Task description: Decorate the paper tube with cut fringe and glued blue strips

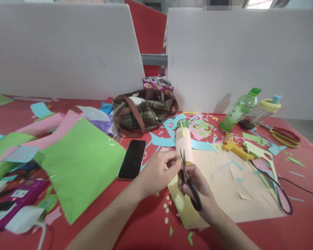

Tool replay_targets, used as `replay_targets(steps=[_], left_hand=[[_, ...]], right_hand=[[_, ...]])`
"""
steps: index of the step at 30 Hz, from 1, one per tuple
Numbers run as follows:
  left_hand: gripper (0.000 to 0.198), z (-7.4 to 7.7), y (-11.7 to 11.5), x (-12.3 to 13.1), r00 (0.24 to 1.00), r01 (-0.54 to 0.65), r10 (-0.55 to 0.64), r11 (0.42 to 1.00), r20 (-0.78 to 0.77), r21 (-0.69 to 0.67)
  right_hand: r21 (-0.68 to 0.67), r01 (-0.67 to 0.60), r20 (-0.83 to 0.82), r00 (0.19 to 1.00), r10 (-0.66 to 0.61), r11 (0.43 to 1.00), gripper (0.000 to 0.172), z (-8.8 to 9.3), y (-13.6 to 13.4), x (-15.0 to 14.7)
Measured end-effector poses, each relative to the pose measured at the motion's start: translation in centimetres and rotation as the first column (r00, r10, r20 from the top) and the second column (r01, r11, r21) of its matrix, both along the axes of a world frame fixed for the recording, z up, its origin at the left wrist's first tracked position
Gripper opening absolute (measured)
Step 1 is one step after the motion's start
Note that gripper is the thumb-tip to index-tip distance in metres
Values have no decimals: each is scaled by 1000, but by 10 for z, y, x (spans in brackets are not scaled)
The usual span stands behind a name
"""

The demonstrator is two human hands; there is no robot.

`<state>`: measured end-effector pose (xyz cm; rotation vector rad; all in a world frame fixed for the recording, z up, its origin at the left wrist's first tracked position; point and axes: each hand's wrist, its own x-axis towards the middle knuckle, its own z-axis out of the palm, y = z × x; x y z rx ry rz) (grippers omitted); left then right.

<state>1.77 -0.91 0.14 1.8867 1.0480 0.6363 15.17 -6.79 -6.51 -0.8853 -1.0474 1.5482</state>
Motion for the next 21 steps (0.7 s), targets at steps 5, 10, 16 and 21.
replay_targets(steps=[5,10,16,21], left_hand=[[21,3,2,-6,996,40,-39,999,-77,13],[21,7,5,-11,987,81,-79,997,-141,13],[21,7,7,-16,978,93,-89,996,-189,11],[20,9,7,-18,975,102,-102,995,-198,-14]], right_hand=[[-27,-32,-11,999,32,999,24,2,-1,-1],[-45,-59,9,998,60,997,24,1,0,-1],[-35,-61,33,998,63,998,24,-3,0,-1],[-47,-49,54,997,51,998,24,-6,2,-1]])
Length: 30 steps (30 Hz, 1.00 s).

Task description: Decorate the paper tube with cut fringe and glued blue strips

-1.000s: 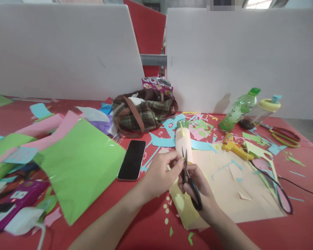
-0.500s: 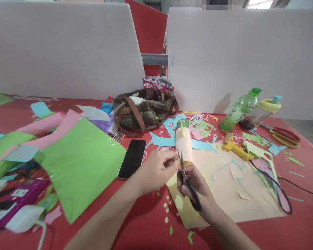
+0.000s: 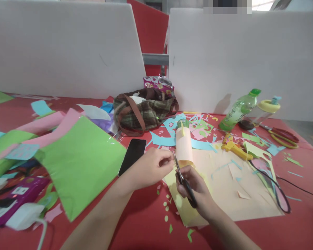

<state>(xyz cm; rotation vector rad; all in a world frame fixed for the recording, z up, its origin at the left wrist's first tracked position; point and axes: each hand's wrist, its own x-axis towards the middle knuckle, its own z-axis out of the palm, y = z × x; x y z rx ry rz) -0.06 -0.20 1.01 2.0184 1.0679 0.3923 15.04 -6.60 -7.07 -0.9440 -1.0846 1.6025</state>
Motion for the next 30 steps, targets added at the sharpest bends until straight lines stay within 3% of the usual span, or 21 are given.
replay_targets(steps=[7,11,17,25,30], left_hand=[[20,0,1,0,999,54,-54,998,0,-34],[22,-6,2,2,980,193,-194,980,-37,-42],[17,-19,0,6,941,323,-327,945,-90,-52],[15,-22,-1,8,930,354,-357,934,-91,-43],[17,-20,0,9,951,287,-291,956,-107,-52]], right_hand=[[30,129,-52,990,-127,991,24,-1,5,-1],[62,210,-108,973,-203,976,34,4,9,0],[40,205,-89,976,-201,978,31,9,8,3],[47,153,-85,985,-149,987,31,9,7,4],[49,219,-95,972,-214,975,28,8,7,4]])
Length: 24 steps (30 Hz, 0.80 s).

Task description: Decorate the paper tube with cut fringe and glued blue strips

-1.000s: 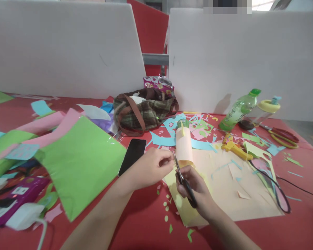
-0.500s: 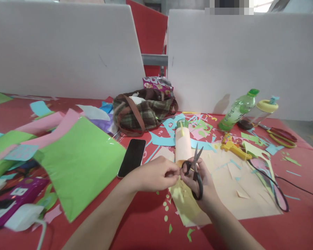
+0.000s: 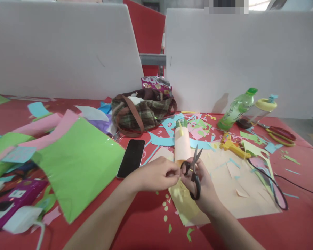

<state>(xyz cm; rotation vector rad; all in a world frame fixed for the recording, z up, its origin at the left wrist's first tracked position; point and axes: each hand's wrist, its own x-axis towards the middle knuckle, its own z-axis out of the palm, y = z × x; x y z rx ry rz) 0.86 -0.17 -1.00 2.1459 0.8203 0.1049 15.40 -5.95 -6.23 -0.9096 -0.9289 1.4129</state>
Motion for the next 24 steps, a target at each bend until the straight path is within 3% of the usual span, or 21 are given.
replay_targets(steps=[8,16,19,24], left_hand=[[18,0,-2,6,998,-37,36,999,54,11],[20,-3,-3,12,986,-95,96,995,136,-13],[21,1,-2,10,977,-144,145,989,159,-16],[20,7,0,6,928,-266,276,961,250,-74]], right_hand=[[-24,163,-30,986,-164,986,33,-3,2,1],[-36,199,-29,979,-200,979,32,0,2,1],[-34,141,-40,989,-143,989,30,0,1,0],[-41,-56,-26,998,55,998,27,1,-4,-3]])
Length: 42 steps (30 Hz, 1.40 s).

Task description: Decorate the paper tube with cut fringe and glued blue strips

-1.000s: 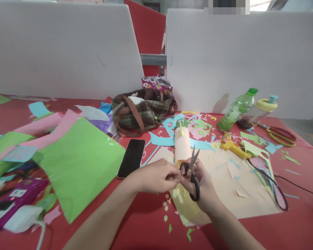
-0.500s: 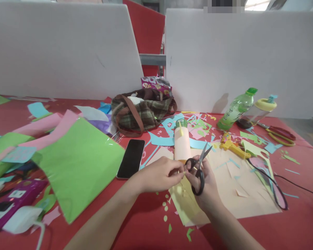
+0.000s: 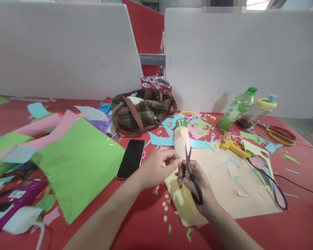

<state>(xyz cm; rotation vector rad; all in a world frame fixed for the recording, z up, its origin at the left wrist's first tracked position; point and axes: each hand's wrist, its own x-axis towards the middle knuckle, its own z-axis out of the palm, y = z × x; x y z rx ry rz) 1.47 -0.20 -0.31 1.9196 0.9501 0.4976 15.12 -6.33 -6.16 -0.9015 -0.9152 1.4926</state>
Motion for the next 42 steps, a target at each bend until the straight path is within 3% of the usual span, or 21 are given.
replay_targets(steps=[5,29,42], left_hand=[[18,0,0,0,996,-65,66,998,56,-16],[17,0,-8,6,989,-93,98,994,109,-49],[19,2,-4,3,997,-70,70,997,16,26]], right_hand=[[-29,-57,45,997,58,998,28,-1,-2,-1],[-21,-53,98,994,54,998,26,2,-2,-1],[-16,-62,92,994,64,998,26,4,-3,-2]])
